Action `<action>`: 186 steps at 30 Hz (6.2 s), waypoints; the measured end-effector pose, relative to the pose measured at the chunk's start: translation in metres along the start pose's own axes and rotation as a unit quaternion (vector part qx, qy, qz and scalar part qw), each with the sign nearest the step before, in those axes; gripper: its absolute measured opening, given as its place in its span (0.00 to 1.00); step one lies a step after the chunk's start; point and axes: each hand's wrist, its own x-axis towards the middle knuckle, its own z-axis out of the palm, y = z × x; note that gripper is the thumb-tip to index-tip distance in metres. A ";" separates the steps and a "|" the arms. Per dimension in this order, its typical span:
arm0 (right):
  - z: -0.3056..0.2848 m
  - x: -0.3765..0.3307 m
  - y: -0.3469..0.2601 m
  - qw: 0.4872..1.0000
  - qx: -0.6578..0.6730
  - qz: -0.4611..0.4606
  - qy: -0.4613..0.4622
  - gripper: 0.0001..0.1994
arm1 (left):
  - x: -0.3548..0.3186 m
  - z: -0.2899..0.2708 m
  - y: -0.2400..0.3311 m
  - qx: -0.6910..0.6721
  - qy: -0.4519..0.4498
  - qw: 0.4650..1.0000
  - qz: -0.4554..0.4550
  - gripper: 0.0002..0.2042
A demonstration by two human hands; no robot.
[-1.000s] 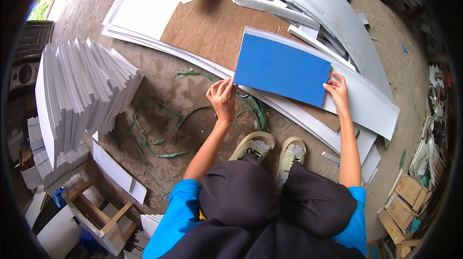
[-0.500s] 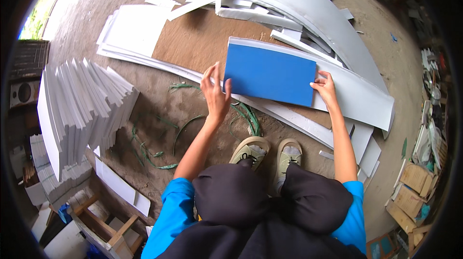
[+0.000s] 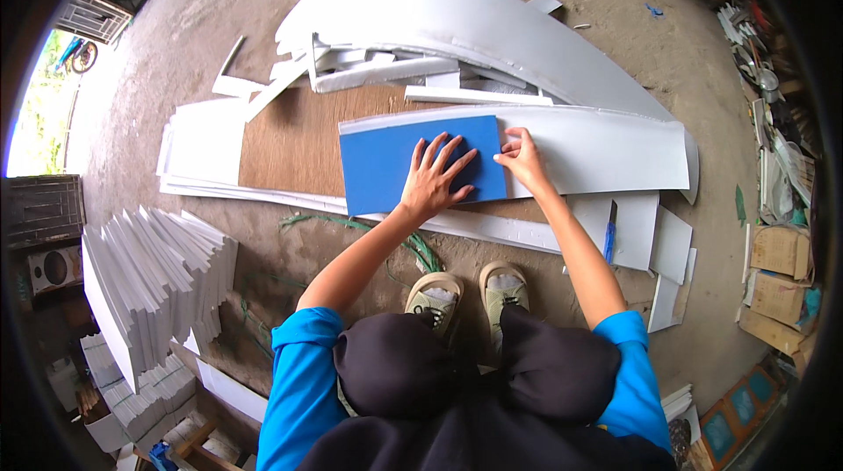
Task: The person sits on the floor and uses a blue utility knife to cut white rectangular sheets. They place a blue template on the sheets to guide the cuts, then separate the pieces and stack them.
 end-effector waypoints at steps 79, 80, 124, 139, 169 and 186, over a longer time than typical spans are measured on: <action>-0.085 -0.166 -0.226 0.976 0.086 -0.160 -0.117 0.10 | 0.052 -0.213 0.096 -0.669 0.008 0.728 -0.153 0.10; -0.085 -0.155 -0.217 0.982 0.056 -0.152 -0.092 0.10 | 0.057 -0.204 0.090 -0.618 0.016 0.765 -0.180 0.16; 0.009 0.003 -0.042 0.897 -0.426 -0.092 0.076 0.18 | 0.115 0.058 0.015 0.048 0.114 0.972 -0.199 0.14; 0.009 0.012 -0.054 0.909 -0.412 -0.055 0.042 0.16 | 0.114 0.053 0.016 -0.002 0.130 0.969 -0.210 0.10; 0.004 -0.137 0.005 0.916 -0.396 -0.059 -0.009 0.06 | 0.105 0.065 0.017 0.086 0.163 0.952 -0.245 0.14; -0.025 -0.031 -0.046 0.943 -0.327 -0.057 0.018 0.12 | 0.104 0.048 0.022 -0.010 0.176 0.948 -0.265 0.10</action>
